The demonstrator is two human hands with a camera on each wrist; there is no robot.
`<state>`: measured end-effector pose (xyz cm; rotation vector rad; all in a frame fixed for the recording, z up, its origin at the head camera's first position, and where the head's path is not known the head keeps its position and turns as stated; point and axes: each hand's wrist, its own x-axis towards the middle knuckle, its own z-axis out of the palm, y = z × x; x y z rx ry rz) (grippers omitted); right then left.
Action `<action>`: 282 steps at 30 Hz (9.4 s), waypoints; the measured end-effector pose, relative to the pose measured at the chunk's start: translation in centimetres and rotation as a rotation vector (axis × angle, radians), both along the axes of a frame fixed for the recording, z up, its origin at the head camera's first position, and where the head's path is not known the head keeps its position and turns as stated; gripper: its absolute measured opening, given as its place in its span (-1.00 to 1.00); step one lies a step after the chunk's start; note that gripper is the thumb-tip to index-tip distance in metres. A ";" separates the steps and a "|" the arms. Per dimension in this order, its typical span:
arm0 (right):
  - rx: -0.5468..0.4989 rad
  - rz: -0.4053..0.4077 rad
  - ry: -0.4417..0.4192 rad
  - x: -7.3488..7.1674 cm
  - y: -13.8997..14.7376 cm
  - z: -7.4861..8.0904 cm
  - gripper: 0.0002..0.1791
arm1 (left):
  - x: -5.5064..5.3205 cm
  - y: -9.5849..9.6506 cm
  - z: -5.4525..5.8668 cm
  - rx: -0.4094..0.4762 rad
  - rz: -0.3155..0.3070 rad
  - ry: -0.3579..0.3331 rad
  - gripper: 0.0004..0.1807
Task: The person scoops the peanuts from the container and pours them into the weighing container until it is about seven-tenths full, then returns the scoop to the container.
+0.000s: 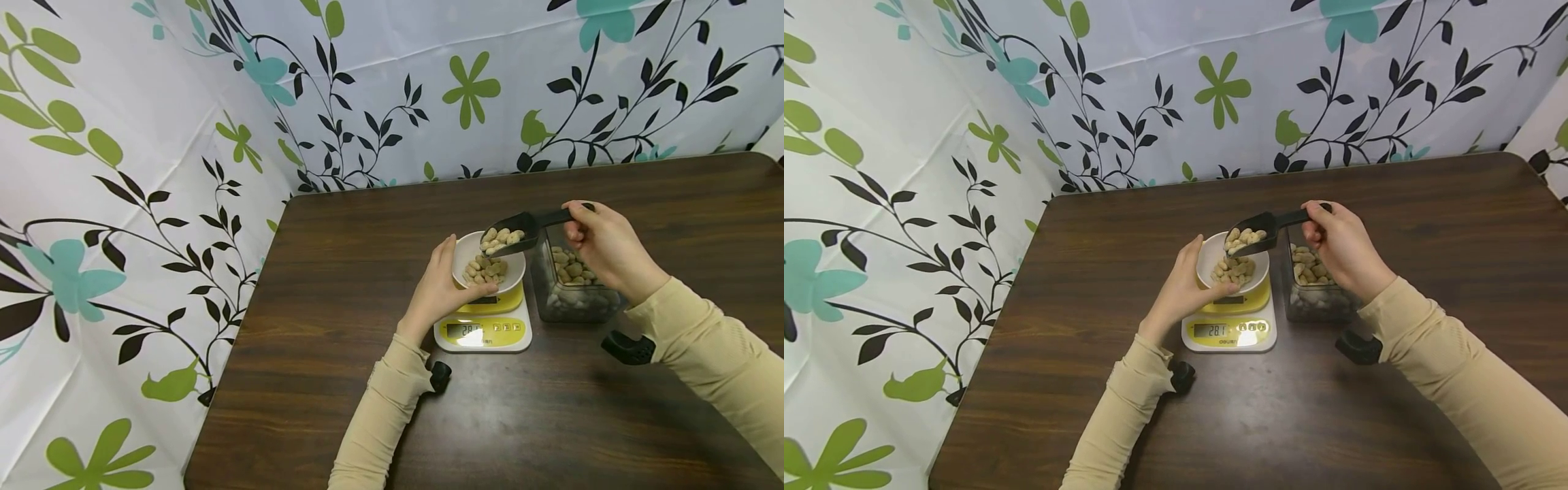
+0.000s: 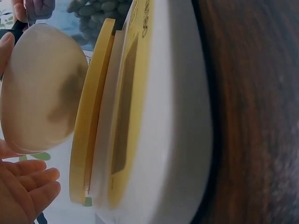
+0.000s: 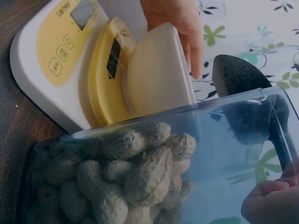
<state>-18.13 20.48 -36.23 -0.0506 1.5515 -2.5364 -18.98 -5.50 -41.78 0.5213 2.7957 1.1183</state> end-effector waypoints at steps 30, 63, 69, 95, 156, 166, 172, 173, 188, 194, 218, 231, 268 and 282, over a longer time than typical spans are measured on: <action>0.082 -0.218 0.275 1.1 -1.6 0.1 -0.84 | 0.0 0.1 -0.3 0.019 -0.015 -0.040 0.29; -0.131 -0.266 0.402 1.5 -1.0 1.9 -0.88 | -0.5 1.4 2.1 -0.030 -0.042 0.109 0.26; -0.266 -0.334 0.457 1.7 0.9 3.0 -0.90 | -0.3 3.4 3.7 -0.023 -0.105 0.097 0.24; -0.347 -0.486 0.396 3.0 5.2 0.1 -0.96 | 1.5 9.6 3.5 -0.139 -0.283 0.066 0.17; 0.949 -0.386 0.245 3.5 5.7 -1.2 -0.91 | 1.5 9.8 3.6 -0.097 -0.251 0.049 0.07; 0.936 -0.373 0.300 4.1 6.7 -1.5 -0.87 | 1.6 9.9 3.6 -0.114 -0.238 0.038 0.09; 0.937 -0.374 0.296 4.1 6.5 -2.2 -0.88 | 1.6 10.0 3.6 -0.125 -0.239 0.038 0.10; 0.927 -0.371 0.287 4.1 6.5 -2.2 -0.88 | 1.6 10.0 3.6 -0.122 -0.239 0.038 0.10; 0.776 -0.230 0.080 3.9 6.8 -1.5 -0.82 | 1.5 10.0 3.8 -0.131 -0.250 0.037 0.09; 0.906 -0.150 0.040 3.9 7.5 -1.0 -0.66 | 1.4 9.9 3.8 -0.123 -0.244 0.047 0.09; 0.504 -0.152 0.039 3.4 6.9 -1.9 -0.80 | 1.5 10.3 3.5 -0.153 -0.245 0.066 0.10; 0.182 -0.066 0.154 3.2 7.2 -2.8 -0.79 | 1.4 10.2 3.4 -0.146 -0.243 0.067 0.10; 0.034 0.065 0.161 2.9 7.6 -2.8 -0.68 | 1.4 10.2 3.4 -0.145 -0.237 0.076 0.09; -0.049 -0.041 0.114 3.1 7.2 -2.7 -0.74 | 1.4 10.2 3.5 -0.137 -0.236 0.071 0.10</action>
